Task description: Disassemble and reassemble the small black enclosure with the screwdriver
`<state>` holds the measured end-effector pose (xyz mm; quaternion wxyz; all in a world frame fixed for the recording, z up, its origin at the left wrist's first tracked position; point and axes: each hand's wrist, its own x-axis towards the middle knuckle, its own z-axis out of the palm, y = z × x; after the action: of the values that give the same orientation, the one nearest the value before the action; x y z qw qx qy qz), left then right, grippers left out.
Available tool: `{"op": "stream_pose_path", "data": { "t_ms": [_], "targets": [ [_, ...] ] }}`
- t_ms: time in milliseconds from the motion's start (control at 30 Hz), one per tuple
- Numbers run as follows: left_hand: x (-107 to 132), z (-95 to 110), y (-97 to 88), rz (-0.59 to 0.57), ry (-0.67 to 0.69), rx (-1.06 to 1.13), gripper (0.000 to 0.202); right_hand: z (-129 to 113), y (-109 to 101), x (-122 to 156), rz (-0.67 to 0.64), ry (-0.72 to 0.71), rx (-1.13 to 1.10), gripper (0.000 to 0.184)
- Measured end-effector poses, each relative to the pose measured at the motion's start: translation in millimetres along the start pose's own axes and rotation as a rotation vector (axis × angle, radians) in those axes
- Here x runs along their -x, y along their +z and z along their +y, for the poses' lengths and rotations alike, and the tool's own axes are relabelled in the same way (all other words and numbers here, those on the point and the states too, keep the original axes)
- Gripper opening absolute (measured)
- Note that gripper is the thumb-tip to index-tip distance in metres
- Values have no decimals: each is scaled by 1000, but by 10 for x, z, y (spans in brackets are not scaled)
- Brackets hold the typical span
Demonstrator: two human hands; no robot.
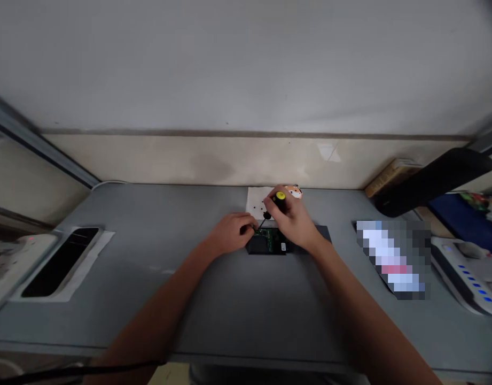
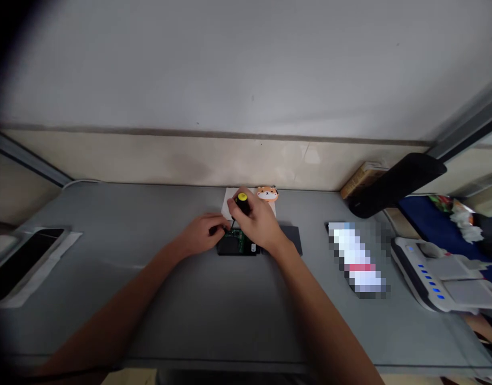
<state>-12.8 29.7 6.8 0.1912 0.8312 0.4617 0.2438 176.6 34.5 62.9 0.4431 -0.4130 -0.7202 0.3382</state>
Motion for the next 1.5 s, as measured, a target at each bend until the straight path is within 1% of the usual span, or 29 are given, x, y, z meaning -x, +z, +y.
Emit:
{"op": "stream_pose_path", "data": {
  "t_ms": [67,167,267,367,467,600,767,1100,1300,1500],
  "targets": [
    [-3,-4,10,-15,-38,5,29,7,45,-58,-10,16,6,20],
    [-2,-10,28,-34,-75,-7,28,37,131,-116,57,2,-60,19],
    [5,-23,45,-15,-52,-11,28,72,227,-140,118,-4,-308,18],
    [6,-42,63,-6,-30,-21,25,100,316,-128,112,26,-581,19],
    [-1,-55,78,-19,-26,-39,22,118,383,-94,158,14,-702,23],
    [-9,-54,74,-34,-36,-35,21,116,422,-48,164,9,-713,21],
    [-2,-60,57,-53,-44,-47,21,90,414,-7,156,20,-697,22],
    [8,-75,59,-32,24,-57,24,87,411,-28,209,18,-745,26],
    [5,-77,54,-46,41,-75,26,64,428,11,188,10,-659,25],
    [8,-74,47,-47,29,-81,25,72,434,20,195,10,-667,23]
  ]
}}
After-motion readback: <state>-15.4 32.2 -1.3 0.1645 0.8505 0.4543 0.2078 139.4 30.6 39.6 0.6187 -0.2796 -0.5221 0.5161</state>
